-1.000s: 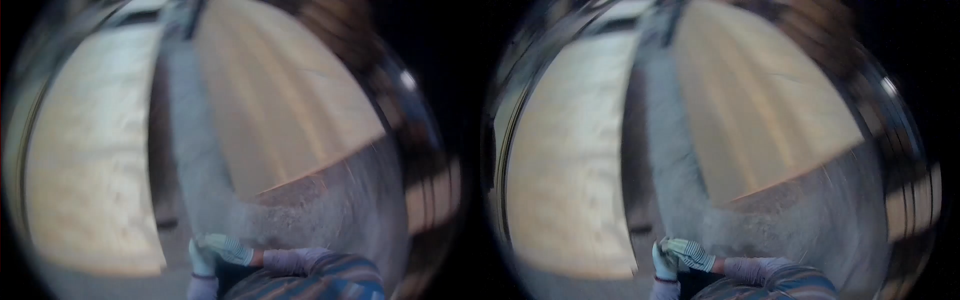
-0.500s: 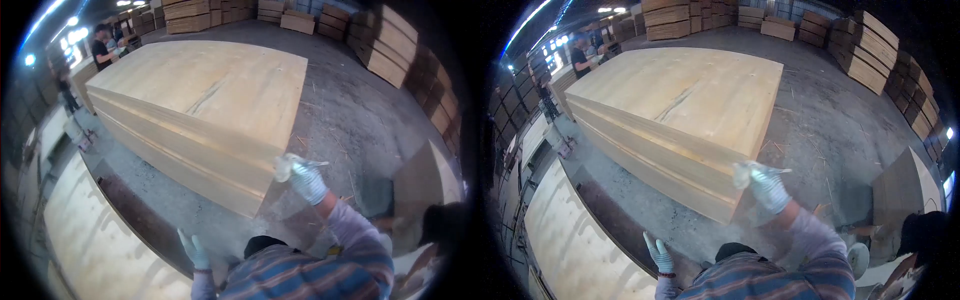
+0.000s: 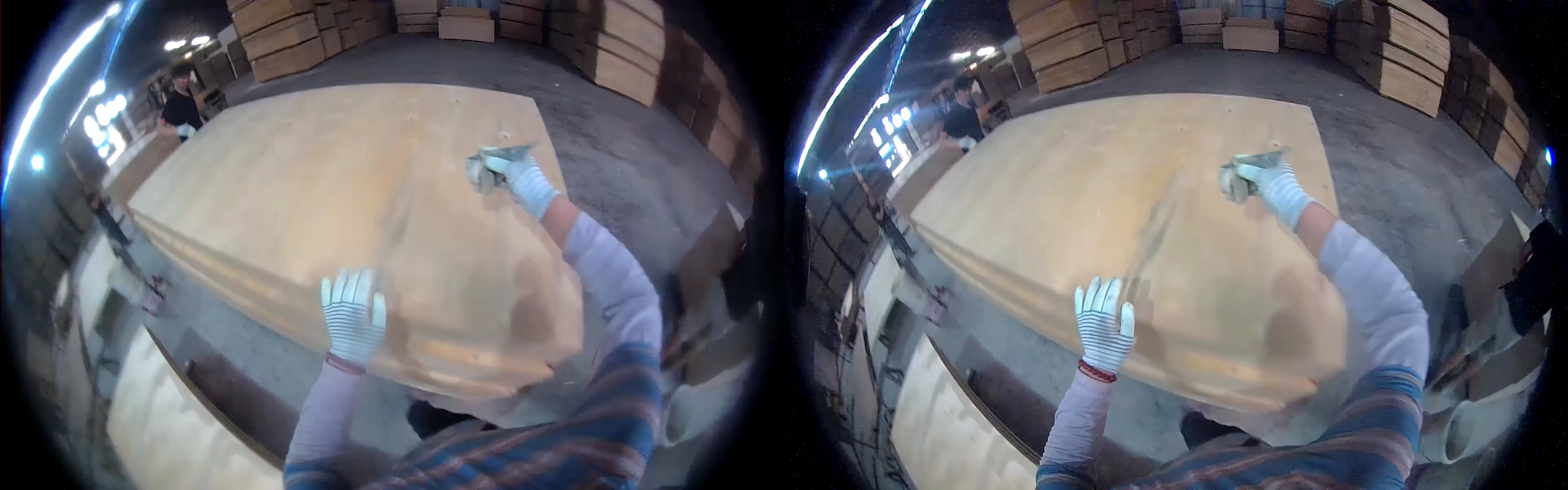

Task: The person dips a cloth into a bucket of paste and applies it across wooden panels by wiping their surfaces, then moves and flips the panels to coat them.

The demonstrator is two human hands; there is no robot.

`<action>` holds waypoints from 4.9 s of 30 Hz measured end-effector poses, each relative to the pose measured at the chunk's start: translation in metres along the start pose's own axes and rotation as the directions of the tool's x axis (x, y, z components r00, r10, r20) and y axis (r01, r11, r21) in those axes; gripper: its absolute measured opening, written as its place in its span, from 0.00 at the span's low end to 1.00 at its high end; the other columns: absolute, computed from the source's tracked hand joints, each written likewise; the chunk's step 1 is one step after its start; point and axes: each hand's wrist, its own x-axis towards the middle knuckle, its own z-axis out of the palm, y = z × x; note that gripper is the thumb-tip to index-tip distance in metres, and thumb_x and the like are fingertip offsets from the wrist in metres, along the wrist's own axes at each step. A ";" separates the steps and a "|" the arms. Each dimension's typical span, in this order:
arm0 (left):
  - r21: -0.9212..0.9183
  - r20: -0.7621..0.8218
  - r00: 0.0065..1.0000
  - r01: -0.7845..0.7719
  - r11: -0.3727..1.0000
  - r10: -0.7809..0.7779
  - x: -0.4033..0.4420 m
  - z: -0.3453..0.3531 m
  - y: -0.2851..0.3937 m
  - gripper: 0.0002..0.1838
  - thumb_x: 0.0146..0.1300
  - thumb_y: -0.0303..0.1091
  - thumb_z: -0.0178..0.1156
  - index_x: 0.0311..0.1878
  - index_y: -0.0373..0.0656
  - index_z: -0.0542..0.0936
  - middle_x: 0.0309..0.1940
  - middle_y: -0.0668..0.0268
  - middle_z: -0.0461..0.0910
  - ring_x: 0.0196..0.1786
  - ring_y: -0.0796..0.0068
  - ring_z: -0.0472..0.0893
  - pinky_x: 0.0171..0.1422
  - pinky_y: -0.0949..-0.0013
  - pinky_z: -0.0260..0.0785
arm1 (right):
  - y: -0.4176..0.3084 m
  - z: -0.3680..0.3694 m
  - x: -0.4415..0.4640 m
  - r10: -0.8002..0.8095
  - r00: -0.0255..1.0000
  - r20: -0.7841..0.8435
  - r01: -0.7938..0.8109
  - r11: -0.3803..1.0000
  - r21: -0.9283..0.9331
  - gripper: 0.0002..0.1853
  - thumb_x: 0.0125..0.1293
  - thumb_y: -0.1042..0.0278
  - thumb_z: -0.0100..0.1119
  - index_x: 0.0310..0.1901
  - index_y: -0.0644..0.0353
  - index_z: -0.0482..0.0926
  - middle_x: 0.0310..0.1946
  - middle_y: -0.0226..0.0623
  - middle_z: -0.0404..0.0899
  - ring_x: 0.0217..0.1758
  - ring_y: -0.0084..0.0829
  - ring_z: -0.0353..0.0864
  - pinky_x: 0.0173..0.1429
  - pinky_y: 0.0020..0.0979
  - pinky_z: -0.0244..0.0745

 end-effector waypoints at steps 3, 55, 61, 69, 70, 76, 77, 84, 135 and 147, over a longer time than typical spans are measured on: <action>0.193 0.164 0.984 0.033 0.981 -0.066 0.074 0.023 -0.071 0.21 0.61 0.40 0.56 0.54 0.39 0.77 0.57 0.56 0.75 0.60 0.49 0.71 0.67 0.47 0.58 | 0.071 0.009 0.178 0.041 0.963 -0.267 -0.010 0.993 0.114 0.12 0.67 0.64 0.59 0.44 0.64 0.82 0.37 0.37 0.84 0.36 0.33 0.83 0.43 0.34 0.79; -0.351 0.004 0.984 -0.165 0.922 0.178 0.075 0.000 -0.262 0.19 0.62 0.33 0.58 0.57 0.40 0.76 0.58 0.54 0.75 0.66 0.46 0.69 0.72 0.43 0.55 | 0.038 0.258 -0.093 0.291 0.953 -0.080 -0.241 0.575 -0.782 0.16 0.60 0.60 0.69 0.47 0.59 0.84 0.41 0.35 0.86 0.42 0.31 0.85 0.53 0.35 0.77; -0.463 0.220 0.905 -0.233 0.855 0.365 0.069 0.010 -0.159 0.24 0.58 0.37 0.57 0.58 0.38 0.75 0.58 0.52 0.74 0.65 0.45 0.69 0.71 0.43 0.57 | 0.006 0.080 0.038 0.056 0.758 -0.650 -0.164 0.981 -0.106 0.15 0.61 0.65 0.69 0.44 0.66 0.83 0.32 0.37 0.85 0.37 0.32 0.84 0.42 0.35 0.81; -0.242 0.389 0.889 -0.154 0.958 0.242 0.109 0.028 -0.127 0.19 0.59 0.40 0.54 0.48 0.37 0.78 0.47 0.51 0.78 0.48 0.46 0.76 0.52 0.46 0.68 | 0.096 -0.188 0.241 0.009 0.582 -0.813 0.188 0.972 0.145 0.11 0.63 0.64 0.64 0.42 0.60 0.85 0.33 0.35 0.85 0.35 0.31 0.84 0.37 0.37 0.80; -0.194 0.415 0.881 -0.158 0.968 0.227 0.101 0.026 -0.130 0.19 0.62 0.41 0.53 0.51 0.38 0.77 0.49 0.52 0.78 0.50 0.47 0.77 0.54 0.47 0.69 | 0.129 -0.227 0.267 0.073 0.556 -0.828 -0.100 0.995 0.021 0.11 0.62 0.62 0.64 0.42 0.60 0.85 0.34 0.36 0.85 0.36 0.31 0.85 0.38 0.37 0.80; -0.008 0.529 0.821 -0.248 0.969 0.214 0.076 0.044 -0.135 0.21 0.71 0.43 0.52 0.62 0.43 0.75 0.57 0.56 0.79 0.57 0.54 0.79 0.63 0.51 0.71 | 0.190 -0.278 0.332 -0.230 0.778 -0.584 -0.563 0.155 -0.812 0.18 0.58 0.53 0.63 0.45 0.57 0.84 0.39 0.43 0.86 0.42 0.41 0.87 0.45 0.36 0.80; 0.009 0.539 0.815 -0.256 0.967 0.211 0.074 0.043 -0.133 0.21 0.70 0.42 0.53 0.61 0.43 0.75 0.57 0.56 0.79 0.58 0.54 0.79 0.64 0.50 0.71 | 0.181 -0.268 0.335 -0.029 0.809 -0.587 -0.558 0.276 -0.783 0.20 0.56 0.52 0.65 0.44 0.57 0.85 0.38 0.42 0.87 0.42 0.40 0.87 0.46 0.36 0.79; -0.248 0.428 0.851 -0.212 0.945 0.303 0.110 0.036 -0.114 0.17 0.59 0.39 0.55 0.47 0.38 0.79 0.46 0.53 0.79 0.49 0.47 0.77 0.53 0.47 0.69 | 0.133 -0.151 0.208 0.253 0.954 -0.162 -0.281 0.561 -0.779 0.19 0.55 0.56 0.73 0.43 0.60 0.86 0.40 0.38 0.87 0.43 0.32 0.84 0.49 0.32 0.77; -0.221 0.359 0.924 -0.055 0.974 0.134 0.189 -0.097 -0.831 0.25 0.55 0.36 0.58 0.56 0.36 0.76 0.58 0.49 0.74 0.61 0.42 0.70 0.66 0.42 0.57 | 0.206 0.597 0.531 0.067 0.863 -0.500 0.005 0.990 0.141 0.12 0.66 0.69 0.59 0.50 0.62 0.81 0.39 0.36 0.84 0.43 0.34 0.84 0.44 0.39 0.80; -0.119 0.601 0.790 -0.060 0.991 0.120 0.205 -0.088 -0.825 0.30 0.53 0.41 0.55 0.58 0.34 0.74 0.60 0.46 0.72 0.64 0.34 0.66 0.69 0.36 0.52 | 0.247 0.560 0.652 0.305 0.952 0.008 -0.149 0.487 -0.861 0.31 0.55 0.36 0.63 0.51 0.53 0.85 0.48 0.41 0.85 0.49 0.39 0.83 0.57 0.35 0.76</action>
